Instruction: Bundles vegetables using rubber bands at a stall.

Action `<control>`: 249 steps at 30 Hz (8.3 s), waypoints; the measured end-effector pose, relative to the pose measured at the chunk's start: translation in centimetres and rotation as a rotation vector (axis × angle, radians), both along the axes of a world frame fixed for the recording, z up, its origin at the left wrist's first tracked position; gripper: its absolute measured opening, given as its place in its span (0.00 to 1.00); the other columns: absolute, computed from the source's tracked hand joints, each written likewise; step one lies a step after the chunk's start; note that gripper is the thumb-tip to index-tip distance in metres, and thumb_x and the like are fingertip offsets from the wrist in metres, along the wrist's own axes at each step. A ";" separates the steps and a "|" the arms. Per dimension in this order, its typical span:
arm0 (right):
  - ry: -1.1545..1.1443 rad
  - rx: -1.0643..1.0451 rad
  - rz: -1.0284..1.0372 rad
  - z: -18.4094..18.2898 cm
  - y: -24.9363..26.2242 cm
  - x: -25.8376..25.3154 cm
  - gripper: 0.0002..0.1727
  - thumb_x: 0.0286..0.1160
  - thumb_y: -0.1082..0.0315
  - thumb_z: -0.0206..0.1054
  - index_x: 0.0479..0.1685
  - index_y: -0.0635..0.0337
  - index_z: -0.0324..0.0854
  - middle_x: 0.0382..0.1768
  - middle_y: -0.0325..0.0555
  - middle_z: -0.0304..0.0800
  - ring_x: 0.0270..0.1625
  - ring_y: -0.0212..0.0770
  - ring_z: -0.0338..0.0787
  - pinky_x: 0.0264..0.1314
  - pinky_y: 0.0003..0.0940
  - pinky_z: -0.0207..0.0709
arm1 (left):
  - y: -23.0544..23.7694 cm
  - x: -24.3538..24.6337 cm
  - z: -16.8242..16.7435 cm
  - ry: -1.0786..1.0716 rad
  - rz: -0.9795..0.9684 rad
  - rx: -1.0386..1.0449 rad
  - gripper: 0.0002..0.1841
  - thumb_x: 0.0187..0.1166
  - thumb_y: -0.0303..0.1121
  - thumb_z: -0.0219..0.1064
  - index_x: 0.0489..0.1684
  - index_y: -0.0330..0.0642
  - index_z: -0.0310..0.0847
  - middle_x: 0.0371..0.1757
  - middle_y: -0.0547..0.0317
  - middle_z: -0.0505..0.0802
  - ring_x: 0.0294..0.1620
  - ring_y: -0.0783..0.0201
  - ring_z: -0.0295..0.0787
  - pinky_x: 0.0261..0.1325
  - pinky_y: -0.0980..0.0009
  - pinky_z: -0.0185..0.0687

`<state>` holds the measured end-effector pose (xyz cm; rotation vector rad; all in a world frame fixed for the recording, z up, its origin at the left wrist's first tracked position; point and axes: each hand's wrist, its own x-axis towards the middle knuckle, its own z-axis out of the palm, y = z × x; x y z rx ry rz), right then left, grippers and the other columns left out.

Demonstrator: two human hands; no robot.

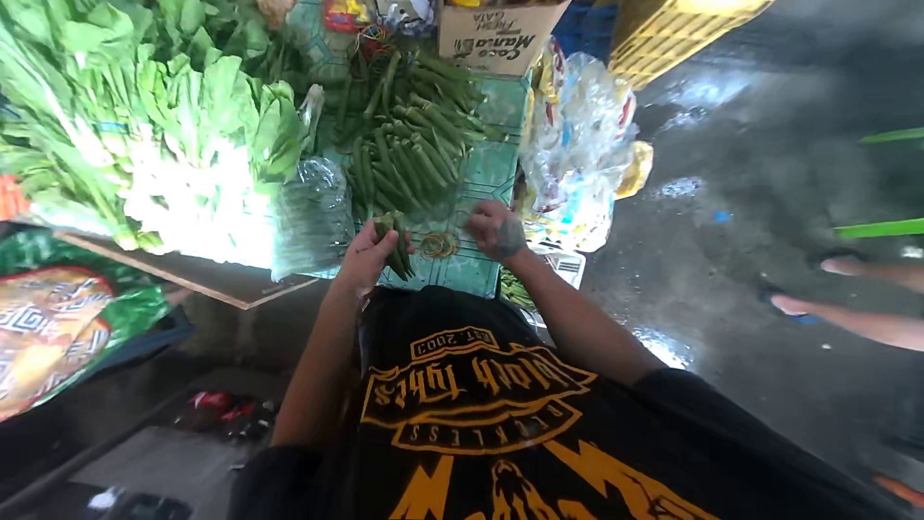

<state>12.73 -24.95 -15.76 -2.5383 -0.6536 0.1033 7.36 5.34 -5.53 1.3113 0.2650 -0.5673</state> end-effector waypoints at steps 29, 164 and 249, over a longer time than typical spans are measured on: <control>0.577 0.321 0.227 10.4 6.6 -0.3 0.60 0.43 0.42 0.83 0.79 0.67 0.58 0.59 0.58 0.87 0.57 0.48 0.92 0.61 0.49 0.86 | -5.0 0.1 3.1 -0.351 -0.750 0.733 0.25 0.82 0.29 0.67 0.76 0.31 0.68 0.57 0.39 0.91 0.58 0.44 0.91 0.63 0.42 0.84; 0.292 0.159 0.400 14.0 6.4 6.9 0.14 0.74 0.74 0.73 0.58 0.56 0.90 0.55 0.49 0.93 0.60 0.47 0.91 0.71 0.50 0.83 | -1.7 5.0 -0.6 0.010 -0.147 -0.082 0.24 0.89 0.53 0.54 0.77 0.52 0.71 0.56 0.57 0.91 0.47 0.62 0.90 0.48 0.62 0.88; 0.046 0.000 0.251 17.7 16.5 4.4 0.35 0.84 0.32 0.48 0.82 0.37 0.75 0.75 0.55 0.80 0.76 0.62 0.78 0.73 0.69 0.72 | 3.6 4.8 3.4 -0.508 -0.271 0.193 0.23 0.74 0.23 0.70 0.68 0.23 0.76 0.54 0.41 0.92 0.55 0.59 0.91 0.66 0.60 0.85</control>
